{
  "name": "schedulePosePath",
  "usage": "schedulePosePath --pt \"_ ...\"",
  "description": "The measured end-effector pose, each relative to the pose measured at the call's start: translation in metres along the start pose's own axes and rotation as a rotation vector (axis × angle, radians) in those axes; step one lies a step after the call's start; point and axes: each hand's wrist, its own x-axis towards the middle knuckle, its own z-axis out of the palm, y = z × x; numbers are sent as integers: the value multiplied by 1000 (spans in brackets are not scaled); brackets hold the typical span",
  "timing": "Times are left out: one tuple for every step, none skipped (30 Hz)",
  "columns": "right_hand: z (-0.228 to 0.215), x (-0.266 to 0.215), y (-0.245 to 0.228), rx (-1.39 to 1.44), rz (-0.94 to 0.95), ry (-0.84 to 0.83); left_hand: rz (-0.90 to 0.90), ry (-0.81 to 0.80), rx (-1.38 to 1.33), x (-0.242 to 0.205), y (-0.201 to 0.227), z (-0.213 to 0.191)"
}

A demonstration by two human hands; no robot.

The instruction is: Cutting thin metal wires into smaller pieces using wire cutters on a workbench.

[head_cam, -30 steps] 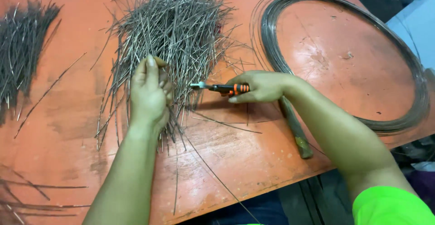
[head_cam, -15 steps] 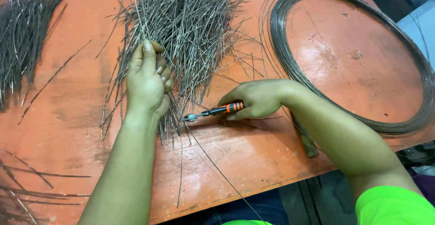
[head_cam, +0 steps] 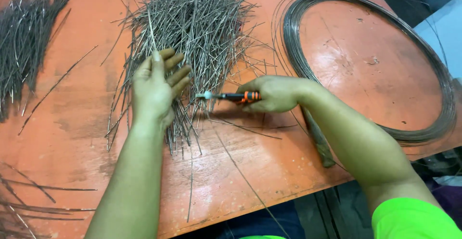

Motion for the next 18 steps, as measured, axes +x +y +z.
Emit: schedulePosePath --pt "-4 1 4 1 3 4 0 -5 0 -3 -6 2" --pt "-9 0 9 -9 11 95 -59 -50 28 -5 -12 6" --pt "-14 -1 14 -20 20 186 -118 -94 57 -7 -18 10" --pt "-15 5 27 -21 26 198 -114 -107 57 -12 -25 15" --pt "-16 11 40 -2 35 260 -181 -127 38 -16 -32 21" --pt "-18 18 52 16 42 322 -248 -146 18 -19 -40 27" --pt "-18 18 56 13 46 333 -244 -158 18 -24 -39 33" --pt "-17 20 59 41 60 340 -282 -148 -7 -30 -38 38" --pt "-16 21 62 68 74 348 -320 -138 -32 -35 -37 42" --pt "-15 23 65 68 75 351 -320 -141 -31 -32 -43 40" --pt "-14 25 68 71 88 341 -324 -149 -21 -28 -49 38" --pt "-12 29 70 75 97 327 -328 -151 -11 -26 -54 35" --pt "-12 29 69 76 95 326 -327 -149 -10 -26 -56 35" --pt "-11 28 69 74 95 315 -335 -161 -14 -27 -57 36" --pt "-11 28 69 73 94 303 -342 -173 -18 -27 -59 37" --pt "-11 29 68 75 94 300 -345 -171 -17 -30 -60 38" --pt "-12 29 68 80 99 293 -343 -166 -15 -33 -60 39" --pt "-14 28 69 85 108 293 -339 -169 -13 -34 -60 43"
